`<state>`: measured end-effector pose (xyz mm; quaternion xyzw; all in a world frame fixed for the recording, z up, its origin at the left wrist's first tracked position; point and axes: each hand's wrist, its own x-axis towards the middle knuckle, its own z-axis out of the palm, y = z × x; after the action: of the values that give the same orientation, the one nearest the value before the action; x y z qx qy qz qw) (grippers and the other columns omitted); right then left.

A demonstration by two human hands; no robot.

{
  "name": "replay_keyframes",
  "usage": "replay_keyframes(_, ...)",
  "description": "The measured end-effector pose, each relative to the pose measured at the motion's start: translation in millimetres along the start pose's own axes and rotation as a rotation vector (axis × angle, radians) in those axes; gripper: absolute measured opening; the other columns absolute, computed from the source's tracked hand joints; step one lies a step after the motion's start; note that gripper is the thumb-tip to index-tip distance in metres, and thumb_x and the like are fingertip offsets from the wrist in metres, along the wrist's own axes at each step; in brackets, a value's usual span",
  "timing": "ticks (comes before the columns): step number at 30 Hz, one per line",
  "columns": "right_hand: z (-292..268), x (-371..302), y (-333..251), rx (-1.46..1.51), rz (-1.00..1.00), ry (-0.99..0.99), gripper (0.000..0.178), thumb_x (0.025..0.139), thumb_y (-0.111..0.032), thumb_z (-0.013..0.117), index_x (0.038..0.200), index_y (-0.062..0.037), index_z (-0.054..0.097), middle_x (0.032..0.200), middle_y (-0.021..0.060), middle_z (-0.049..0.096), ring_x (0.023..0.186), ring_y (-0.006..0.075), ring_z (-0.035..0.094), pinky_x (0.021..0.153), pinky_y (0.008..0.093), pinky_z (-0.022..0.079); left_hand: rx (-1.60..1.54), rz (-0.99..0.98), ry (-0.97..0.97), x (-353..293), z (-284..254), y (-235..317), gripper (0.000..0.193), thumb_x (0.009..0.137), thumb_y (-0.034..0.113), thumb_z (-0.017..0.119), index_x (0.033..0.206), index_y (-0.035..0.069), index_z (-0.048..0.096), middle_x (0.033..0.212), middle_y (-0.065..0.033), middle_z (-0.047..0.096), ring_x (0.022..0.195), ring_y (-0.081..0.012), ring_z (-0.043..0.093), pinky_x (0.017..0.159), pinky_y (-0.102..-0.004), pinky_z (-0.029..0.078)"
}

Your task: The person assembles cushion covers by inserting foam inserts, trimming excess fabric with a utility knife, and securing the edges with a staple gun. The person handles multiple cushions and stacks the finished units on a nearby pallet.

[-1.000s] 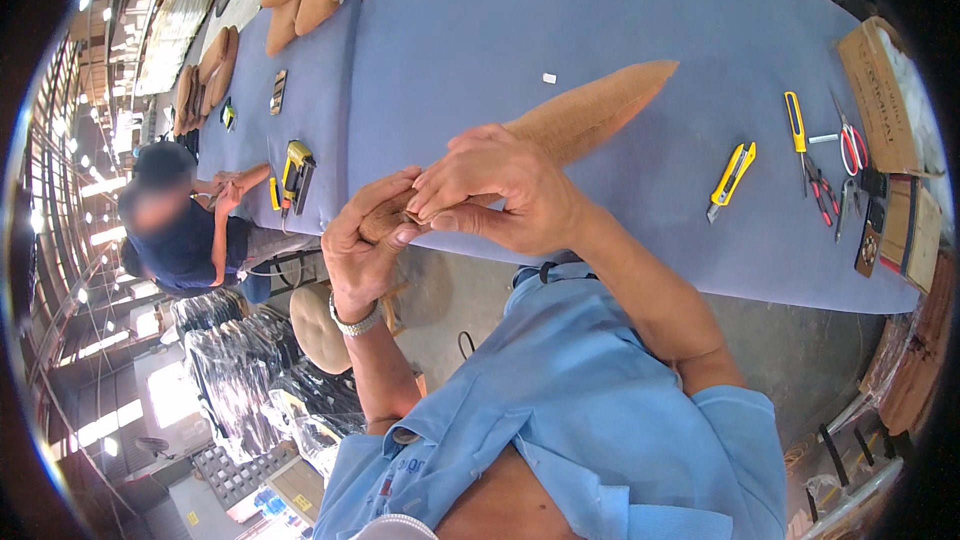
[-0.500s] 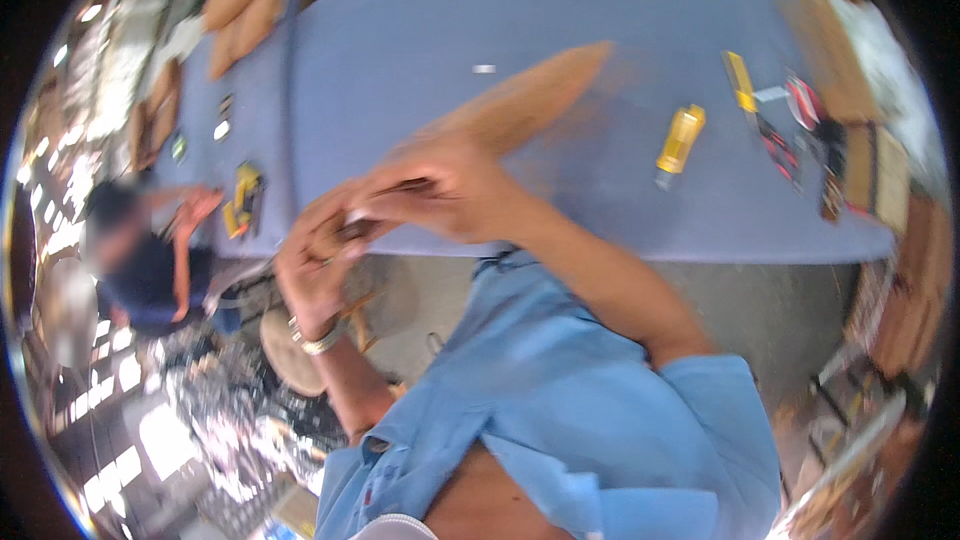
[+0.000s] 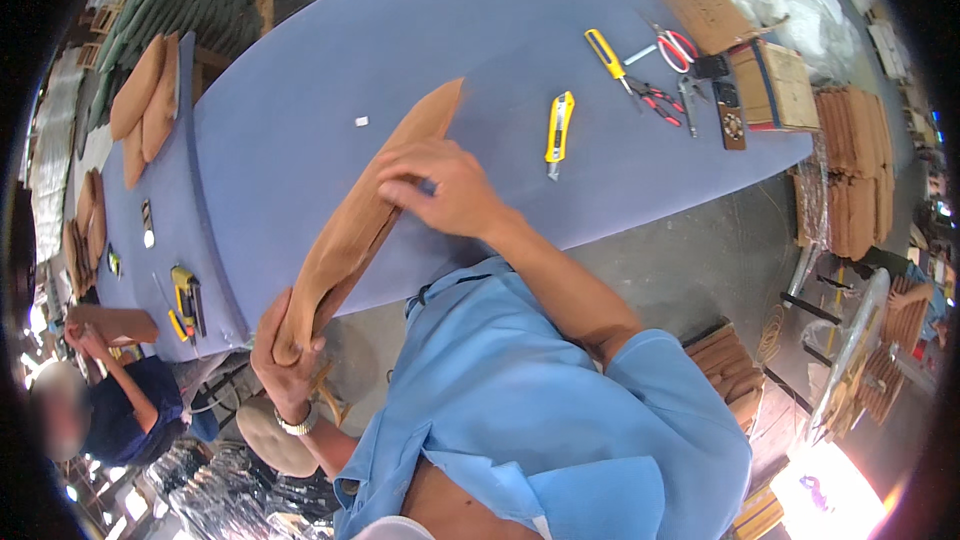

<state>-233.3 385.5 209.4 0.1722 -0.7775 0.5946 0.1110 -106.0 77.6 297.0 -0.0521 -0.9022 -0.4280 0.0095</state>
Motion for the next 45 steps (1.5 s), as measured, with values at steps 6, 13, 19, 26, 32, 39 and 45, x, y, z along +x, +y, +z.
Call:
replay_keyframes(6,-31,-13,81,0.202,0.588,0.349,0.032,0.099,-0.026,0.069,0.123,-0.0048,0.068,0.119,0.0077,0.071,0.107,0.0204,0.067,0.091,0.0367,0.053,0.115,0.032,-0.032,-39,11,-43,0.066,0.078,0.019,0.089,0.137,0.004,0.064,0.148,-0.0183,0.057,0.139,-0.0385,0.053,0.116,-0.0481,0.043)
replay_keyframes(13,-18,-2,85,0.532,1.034,0.065,0.054,0.105,-0.051,0.052,0.146,-0.0161,0.051,0.136,0.005,0.057,0.125,0.0211,0.056,0.099,0.0456,0.048,0.094,-0.09,0.145,-95,54,-80,0.062,0.074,-0.009,0.075,0.131,0.013,0.071,0.152,-0.0109,0.055,0.149,-0.0373,0.041,0.121,-0.0486,0.038)
replay_keyframes(19,-16,-32,100,0.705,0.963,0.087,0.059,0.1,-0.04,0.059,0.154,-0.0217,0.045,0.146,0.0055,0.052,0.136,0.0237,0.047,0.106,0.0454,0.043,0.118,-0.103,0.178,-117,77,-90,0.066,0.07,-0.011,0.071,0.131,0.014,0.071,0.153,-0.0105,0.054,0.149,-0.0374,0.04,0.122,-0.049,0.036)
replay_keyframes(26,-23,-33,104,0.677,0.85,-0.031,0.056,0.097,-0.023,0.065,0.151,-0.0227,0.051,0.135,0.0059,0.057,0.123,0.0214,0.056,0.096,0.0395,0.052,0.097,-0.189,0.208,-122,82,-99,0.06,0.076,-0.003,0.074,0.134,0.009,0.068,0.152,-0.0149,0.055,0.148,-0.0399,0.042,0.12,-0.0501,0.037)
replay_keyframes(32,-43,-19,104,0.51,0.747,-0.046,0.046,0.101,-0.038,0.064,0.142,-0.0179,0.06,0.132,0.0049,0.059,0.109,0.0185,0.062,0.085,0.0345,0.058,0.003,-0.161,0.088,-107,62,-71,0.059,0.081,0.004,0.078,0.138,0.005,0.064,0.15,-0.0168,0.057,0.148,-0.0378,0.041,0.119,-0.047,0.039)
replay_keyframes(39,-73,-6,90,0.077,0.402,-0.012,0.037,0.103,-0.04,0.06,0.134,-0.0186,0.064,0.138,0.0143,0.061,0.127,0.0333,0.057,0.11,0.0431,0.045,-0.341,-0.478,-0.408,-81,54,-56,0.057,0.096,0.028,0.075,0.146,0.008,0.057,0.12,-0.0241,0.073,0.103,-0.0337,0.071,0.099,-0.0491,0.053)
replay_keyframes(45,-52,22,83,-0.033,0.404,-0.046,0.038,0.108,-0.04,0.05,0.137,-0.0192,0.061,0.125,0.0094,0.067,0.106,0.0247,0.064,0.095,0.0381,0.052,0.123,0.001,-0.565,22,82,-16,0.076,0.084,0.028,0.081,0.146,-0.001,0.049,0.126,-0.0258,0.067,0.114,-0.0443,0.066,0.092,-0.0488,0.054)
